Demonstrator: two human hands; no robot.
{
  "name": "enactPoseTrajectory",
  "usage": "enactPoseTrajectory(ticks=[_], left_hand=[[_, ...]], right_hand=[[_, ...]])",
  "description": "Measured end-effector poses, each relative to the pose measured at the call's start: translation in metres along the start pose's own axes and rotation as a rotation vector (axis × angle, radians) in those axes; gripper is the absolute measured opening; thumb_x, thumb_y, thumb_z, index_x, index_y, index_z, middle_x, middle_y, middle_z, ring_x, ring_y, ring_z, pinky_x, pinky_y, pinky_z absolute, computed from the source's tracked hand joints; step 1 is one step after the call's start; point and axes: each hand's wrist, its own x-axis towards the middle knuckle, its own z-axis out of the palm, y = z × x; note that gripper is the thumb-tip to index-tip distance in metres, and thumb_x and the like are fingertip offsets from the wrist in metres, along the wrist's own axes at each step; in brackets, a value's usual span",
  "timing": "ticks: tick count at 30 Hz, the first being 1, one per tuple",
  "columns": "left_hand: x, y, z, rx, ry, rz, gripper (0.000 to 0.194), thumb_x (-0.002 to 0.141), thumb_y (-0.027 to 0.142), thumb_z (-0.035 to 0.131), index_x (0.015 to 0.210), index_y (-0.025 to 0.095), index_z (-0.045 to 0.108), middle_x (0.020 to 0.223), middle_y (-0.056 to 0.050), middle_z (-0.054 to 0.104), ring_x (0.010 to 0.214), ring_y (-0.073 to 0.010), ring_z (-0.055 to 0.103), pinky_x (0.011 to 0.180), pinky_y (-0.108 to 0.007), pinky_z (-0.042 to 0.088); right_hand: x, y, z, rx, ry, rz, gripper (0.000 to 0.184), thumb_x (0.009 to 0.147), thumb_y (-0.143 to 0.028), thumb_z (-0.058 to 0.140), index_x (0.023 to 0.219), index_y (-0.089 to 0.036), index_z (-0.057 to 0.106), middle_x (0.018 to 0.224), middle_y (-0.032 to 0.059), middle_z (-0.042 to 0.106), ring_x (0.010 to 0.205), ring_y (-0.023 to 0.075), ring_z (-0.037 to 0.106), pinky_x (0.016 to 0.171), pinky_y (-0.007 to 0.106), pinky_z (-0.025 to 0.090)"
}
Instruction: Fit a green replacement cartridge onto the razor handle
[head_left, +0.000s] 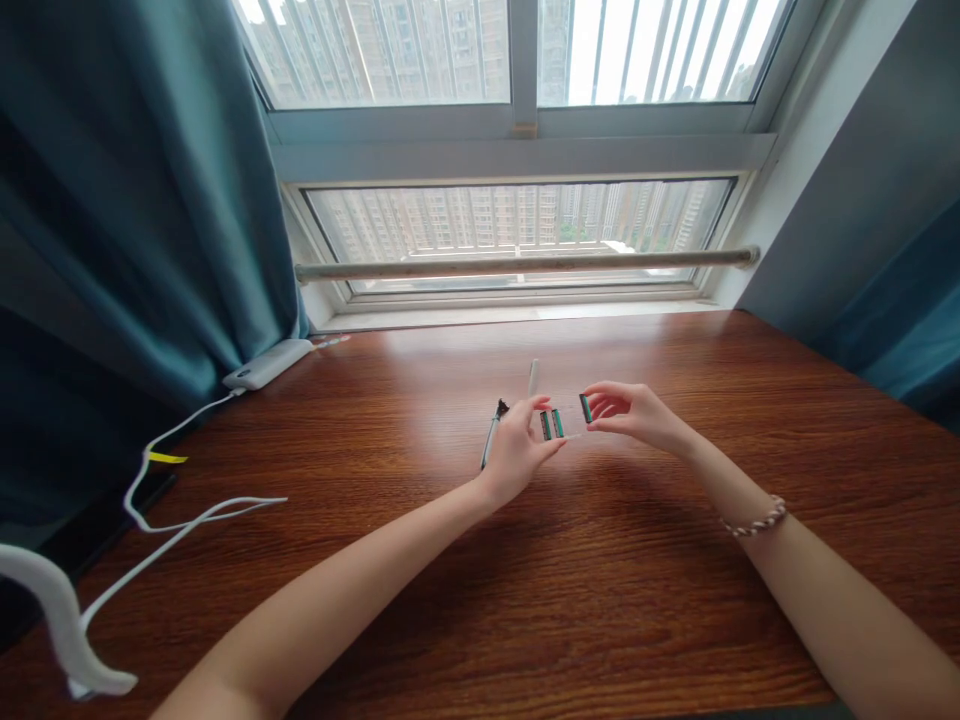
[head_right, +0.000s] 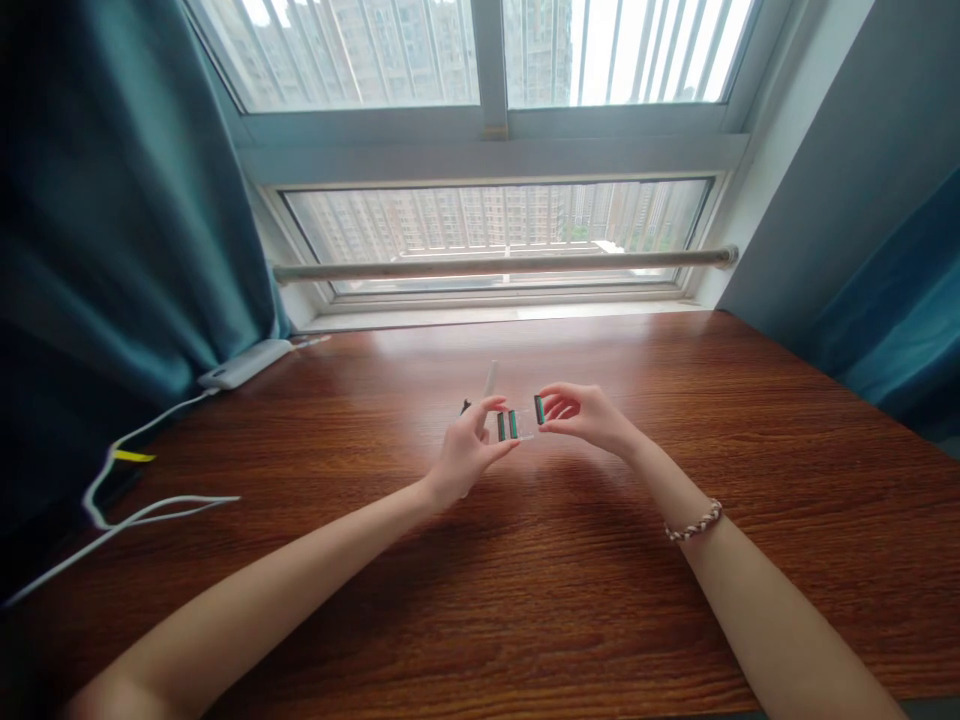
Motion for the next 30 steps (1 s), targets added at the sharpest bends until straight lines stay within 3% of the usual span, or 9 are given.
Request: enactPoseTrajectory(ticks=[4,9,21,24,30], left_hand=[[-0.020,0.011,-0.021,-0.204,-0.051,-0.072,0.049,0.067,0.023,0.064,0.111,0.023,0.042,0.106,-0.003,0.054,0.044,-0.0011,0.026,0.040,-0.017,0.024],[-0.038,0.014,-0.031,-0.307,-0.036,-0.098,0.053,0.066,0.023,0.065,0.111,0.025,0.038,0.106,-0.003,0.053,0.045,0.0002,0.026,0.041,-0.015,0.025],[-0.045,0.013,-0.036,-0.432,-0.019,-0.074,0.064,0.062,0.024,0.071,0.115,0.028,0.034,0.105,-0.003,0.054,0.044,0.0004,0.026,0.040,-0.016,0.023],[-0.045,0.011,-0.035,-0.417,-0.018,-0.067,0.062,0.060,0.026,0.072,0.110,0.026,0.037,0.101,-0.002,0.055,0.043,0.0003,0.024,0.039,-0.016,0.022],[-0.047,0.002,-0.033,-0.300,0.003,-0.070,0.067,0.055,0.031,0.075,0.110,0.026,0.038,0.100,-0.001,0.057,0.043,-0.0011,0.028,0.040,-0.017,0.026]], right_hand=[[-0.007,-0.025,0.016,-0.133,-0.063,-0.151,0.043,0.064,-0.031,0.069,0.102,-0.014,0.057,0.085,0.0055,0.064,0.074,0.0149,0.060,0.073,0.033,0.052],[-0.012,-0.037,0.040,-0.191,-0.030,-0.246,0.040,0.066,-0.029,0.069,0.100,-0.015,0.056,0.087,0.0064,0.063,0.075,0.0152,0.060,0.070,0.031,0.053],[-0.020,-0.039,0.050,0.157,-0.106,-0.093,0.043,0.065,-0.026,0.070,0.102,-0.013,0.053,0.097,0.0085,0.061,0.087,0.0185,0.061,0.081,0.035,0.053],[-0.019,-0.041,0.049,0.053,-0.084,-0.130,0.041,0.065,-0.030,0.070,0.099,-0.013,0.055,0.093,0.0076,0.062,0.083,0.0180,0.062,0.078,0.033,0.054],[-0.019,-0.045,0.044,-0.469,-0.025,-0.328,0.034,0.071,-0.034,0.065,0.099,-0.016,0.057,0.085,0.0060,0.065,0.075,0.0163,0.062,0.068,0.026,0.051]])
